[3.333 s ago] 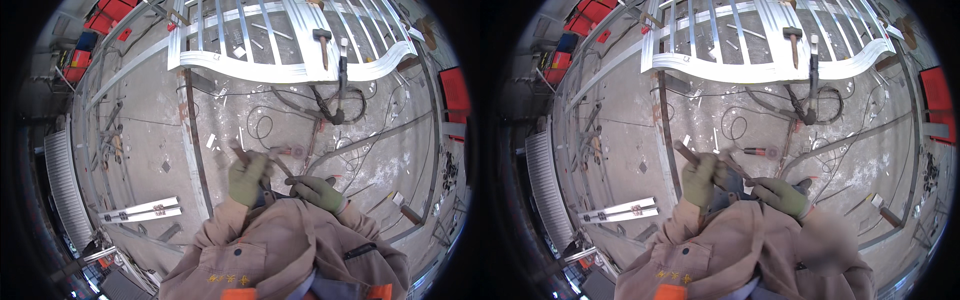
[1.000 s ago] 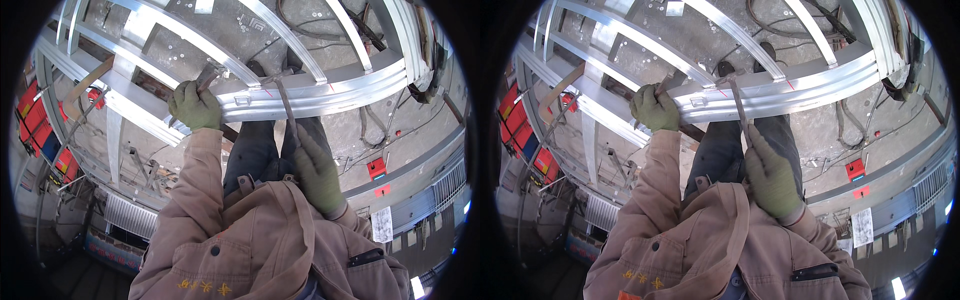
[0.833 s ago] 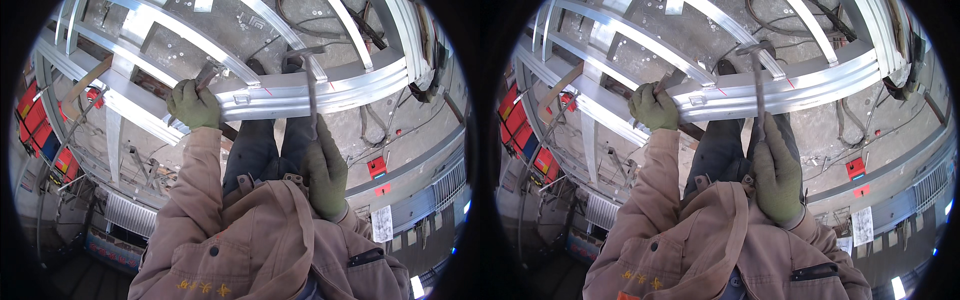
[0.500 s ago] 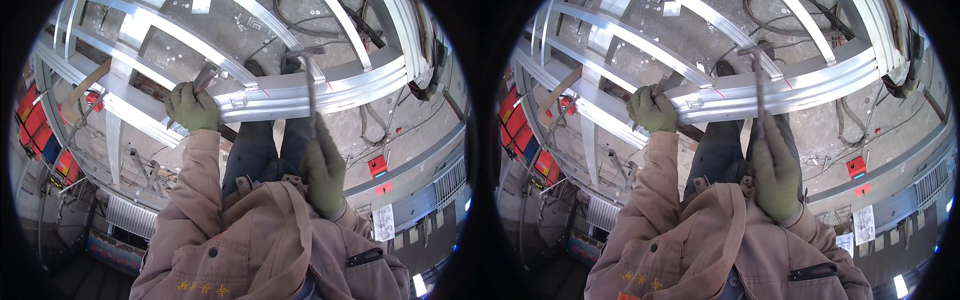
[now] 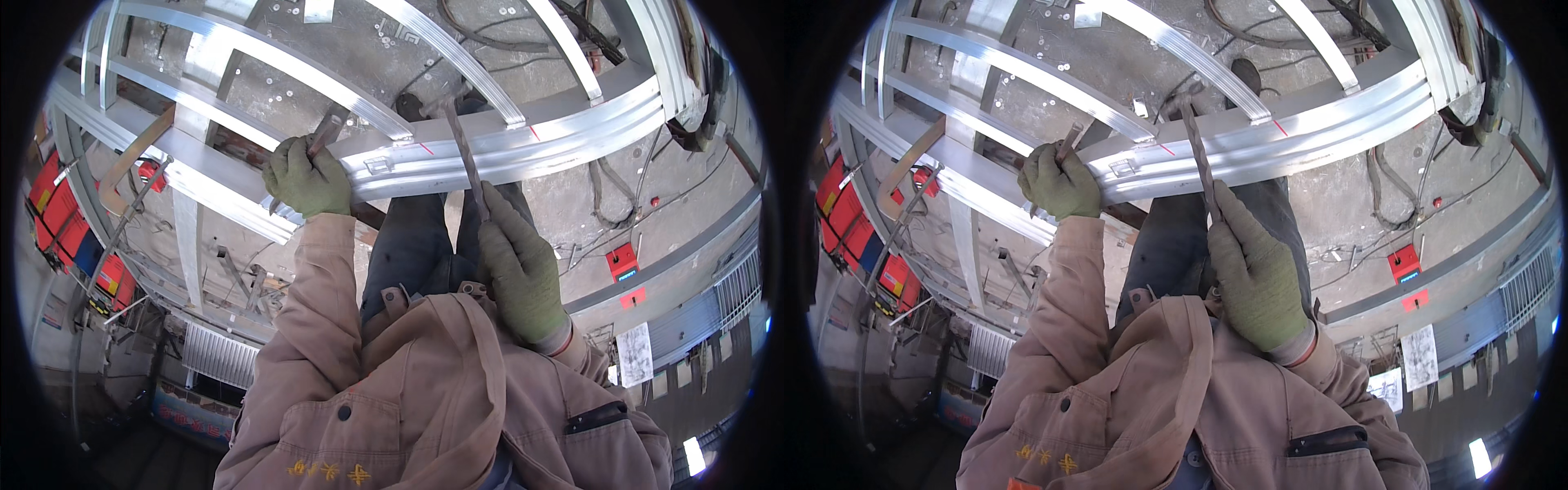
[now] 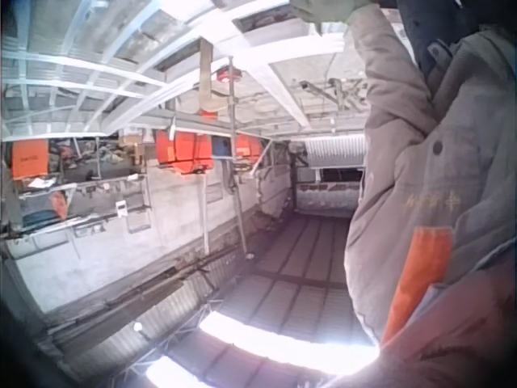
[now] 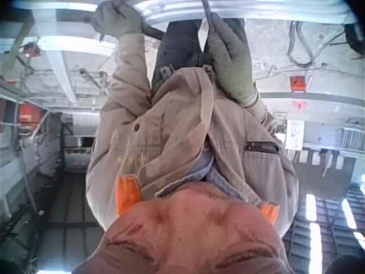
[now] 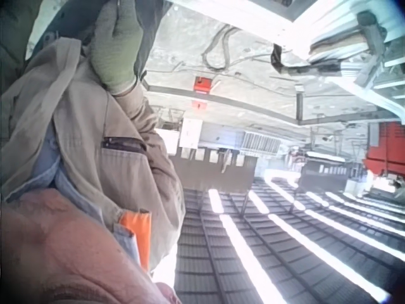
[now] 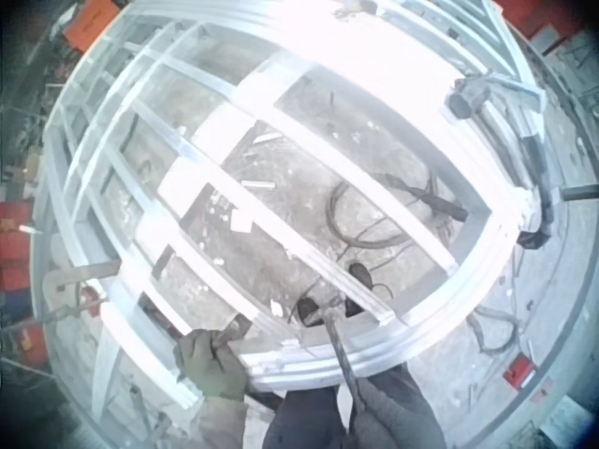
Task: The person welds curved metal frame sections using a handheld welding torch, then uses a hammer to tap and align the joints. The person repeats welding and hammering on different segments of the frame structure.
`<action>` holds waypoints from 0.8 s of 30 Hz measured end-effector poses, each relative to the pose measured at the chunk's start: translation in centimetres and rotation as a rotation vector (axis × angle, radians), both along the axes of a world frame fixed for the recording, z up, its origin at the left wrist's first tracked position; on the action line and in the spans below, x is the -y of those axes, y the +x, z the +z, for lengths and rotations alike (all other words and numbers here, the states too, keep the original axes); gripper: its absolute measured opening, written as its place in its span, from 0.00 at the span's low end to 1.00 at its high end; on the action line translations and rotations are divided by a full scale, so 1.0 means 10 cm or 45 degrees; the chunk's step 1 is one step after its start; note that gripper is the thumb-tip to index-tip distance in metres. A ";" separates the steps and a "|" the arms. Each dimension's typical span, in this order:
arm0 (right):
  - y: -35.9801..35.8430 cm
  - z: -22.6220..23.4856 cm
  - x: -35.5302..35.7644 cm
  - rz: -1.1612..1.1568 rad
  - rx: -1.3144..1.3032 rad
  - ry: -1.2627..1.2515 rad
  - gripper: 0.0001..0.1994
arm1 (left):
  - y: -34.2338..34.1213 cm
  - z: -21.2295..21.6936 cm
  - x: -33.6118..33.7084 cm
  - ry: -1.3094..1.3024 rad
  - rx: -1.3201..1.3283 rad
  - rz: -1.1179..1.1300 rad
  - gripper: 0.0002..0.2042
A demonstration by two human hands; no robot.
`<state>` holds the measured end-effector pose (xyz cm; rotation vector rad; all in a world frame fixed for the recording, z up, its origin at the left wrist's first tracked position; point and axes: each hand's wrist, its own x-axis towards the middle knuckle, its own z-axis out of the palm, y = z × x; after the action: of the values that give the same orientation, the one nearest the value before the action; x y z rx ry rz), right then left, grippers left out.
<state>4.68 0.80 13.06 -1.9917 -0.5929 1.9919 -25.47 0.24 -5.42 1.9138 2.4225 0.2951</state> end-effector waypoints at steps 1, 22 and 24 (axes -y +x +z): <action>-0.07 0.06 0.00 -0.039 0.041 0.005 0.25 | 0.01 0.01 0.01 -0.006 -0.003 0.009 0.10; -0.13 0.00 0.10 0.163 0.179 0.281 0.25 | 0.00 0.00 -0.01 -0.007 0.041 0.009 0.10; -0.08 -0.09 0.13 0.246 0.136 0.276 0.25 | 0.02 -0.01 -0.06 -0.003 0.026 0.010 0.09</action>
<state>3.88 -0.48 12.16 -1.9801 -1.0157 1.8395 -25.28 0.79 -5.54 1.8908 2.4172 0.3105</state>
